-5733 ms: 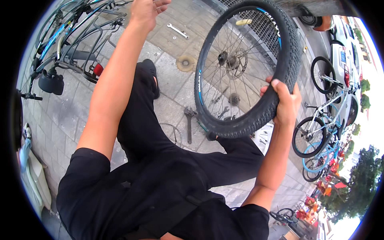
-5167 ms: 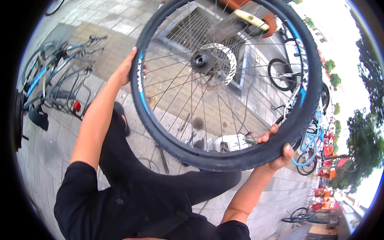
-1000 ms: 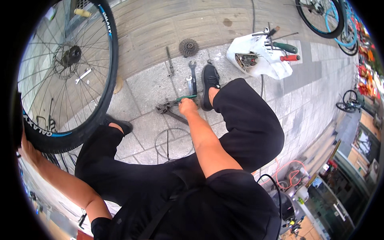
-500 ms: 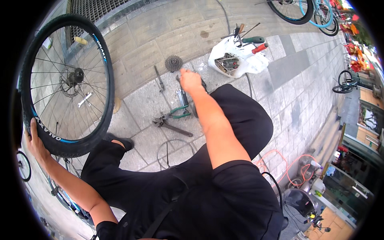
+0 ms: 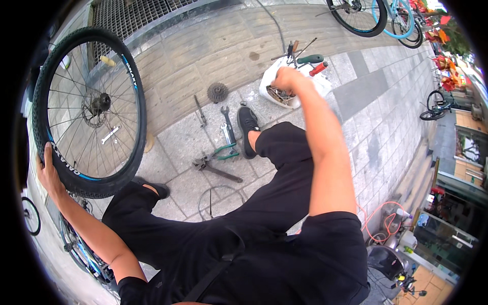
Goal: The person removes a cassette from a bicycle wheel, then uses a spoke wrench to adjust the spokes on the wheel. The person works on the wheel while sitting on the sidewalk.
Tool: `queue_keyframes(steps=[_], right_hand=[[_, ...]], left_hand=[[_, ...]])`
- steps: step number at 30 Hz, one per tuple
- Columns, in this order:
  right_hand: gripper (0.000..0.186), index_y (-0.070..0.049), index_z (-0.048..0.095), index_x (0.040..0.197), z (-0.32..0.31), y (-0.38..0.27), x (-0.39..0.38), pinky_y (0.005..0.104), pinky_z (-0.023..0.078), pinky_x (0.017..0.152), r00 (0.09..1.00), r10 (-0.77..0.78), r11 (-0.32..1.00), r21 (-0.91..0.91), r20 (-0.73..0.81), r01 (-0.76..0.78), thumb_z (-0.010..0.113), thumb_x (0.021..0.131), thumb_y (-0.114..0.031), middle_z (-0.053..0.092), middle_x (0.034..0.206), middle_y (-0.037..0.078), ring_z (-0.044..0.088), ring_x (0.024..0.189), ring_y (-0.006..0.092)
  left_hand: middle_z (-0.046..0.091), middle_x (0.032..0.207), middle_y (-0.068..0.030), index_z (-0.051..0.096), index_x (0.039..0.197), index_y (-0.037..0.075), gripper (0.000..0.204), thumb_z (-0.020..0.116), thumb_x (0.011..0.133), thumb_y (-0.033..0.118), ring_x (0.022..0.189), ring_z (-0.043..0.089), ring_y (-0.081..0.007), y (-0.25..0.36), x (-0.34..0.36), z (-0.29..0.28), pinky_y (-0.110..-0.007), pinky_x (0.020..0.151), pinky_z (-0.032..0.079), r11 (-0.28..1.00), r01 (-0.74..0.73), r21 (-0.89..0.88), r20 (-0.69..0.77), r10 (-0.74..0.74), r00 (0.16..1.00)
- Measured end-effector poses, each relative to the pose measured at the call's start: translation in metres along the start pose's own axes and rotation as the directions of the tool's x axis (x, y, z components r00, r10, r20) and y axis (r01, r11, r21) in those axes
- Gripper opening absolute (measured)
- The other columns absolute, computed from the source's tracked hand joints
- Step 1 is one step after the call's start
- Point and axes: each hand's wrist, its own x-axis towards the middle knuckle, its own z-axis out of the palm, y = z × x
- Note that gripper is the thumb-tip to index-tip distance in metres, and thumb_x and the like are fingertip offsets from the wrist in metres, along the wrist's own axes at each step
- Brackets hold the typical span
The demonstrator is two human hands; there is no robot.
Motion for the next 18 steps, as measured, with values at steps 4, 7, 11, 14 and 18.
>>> queue_keyframes(steps=[4, 7, 11, 14, 18], right_hand=[[0.05, 0.0, 0.075, 0.103, -0.081, 0.022, -0.018, 0.0462, 0.059, 0.076, 0.831, 0.197, 0.965, 0.253, -0.52, -0.07, 0.061, 0.094, -0.048, 0.076, 0.091, 0.021, 0.074, 0.076, 0.0377], [0.037, -0.01, 0.072, 0.117, -0.088, 0.056, 0.002, 0.0476, 0.052, 0.094, 0.593, -0.147, 0.962, -0.254, -0.792, -0.1, 0.06, 0.095, -0.037, 0.071, 0.117, 0.015, 0.067, 0.108, 0.0343], [0.036, -0.017, 0.068, 0.128, -0.09, 0.043, 0.02, 0.0473, 0.042, 0.104, 0.69, -0.3, 0.863, -0.495, -0.659, -0.098, 0.059, 0.096, -0.03, 0.067, 0.127, 0.007, 0.056, 0.125, 0.0303], [0.035, -0.02, 0.069, 0.128, -0.096, 0.021, 0.023, 0.0474, 0.038, 0.107, 0.812, -0.275, 0.74, -0.653, -0.514, -0.162, 0.058, 0.096, -0.029, 0.067, 0.129, 0.004, 0.053, 0.13, 0.0278], [0.036, -0.021, 0.069, 0.13, -0.095, 0.014, 0.038, 0.0444, 0.034, 0.111, 0.929, -0.231, 0.549, -0.827, -0.289, -0.121, 0.056, 0.097, -0.028, 0.067, 0.136, 0.003, 0.05, 0.137, 0.0257]], left_hand=[[0.067, 0.12, -0.0157, 0.055, 0.139, -0.012, 0.076, 0.079, 0.089, 0.039, 0.1, 0.064, -0.0195, -0.004, 0.005, -0.006, -0.029, 0.088, 0.052, 0.999, -0.035, 0.018, 0.005, 0.034, 0.999], [0.067, 0.118, -0.0149, 0.056, 0.138, -0.011, 0.073, 0.079, 0.09, 0.038, 0.099, 0.064, -0.0191, -0.002, 0.004, -0.002, -0.029, 0.088, 0.051, 0.998, -0.044, 0.042, 0.001, 0.044, 0.999], [0.066, 0.117, -0.0136, 0.056, 0.138, -0.01, 0.07, 0.078, 0.091, 0.037, 0.099, 0.062, -0.0182, -0.002, 0.003, -0.006, -0.029, 0.09, 0.05, 0.999, 0.025, -0.026, 0.035, -0.024, 0.999], [0.066, 0.118, -0.0138, 0.055, 0.139, -0.009, 0.071, 0.078, 0.091, 0.037, 0.103, 0.061, -0.0186, 0.003, -0.002, -0.004, -0.029, 0.093, 0.048, 1.0, -0.001, 0.004, 0.015, 0.001, 1.0], [0.066, 0.122, -0.0151, 0.053, 0.142, -0.009, 0.074, 0.078, 0.09, 0.038, 0.108, 0.061, -0.0202, 0.004, -0.005, -0.001, -0.03, 0.098, 0.046, 0.995, -0.067, 0.075, -0.016, 0.068, 0.998]])
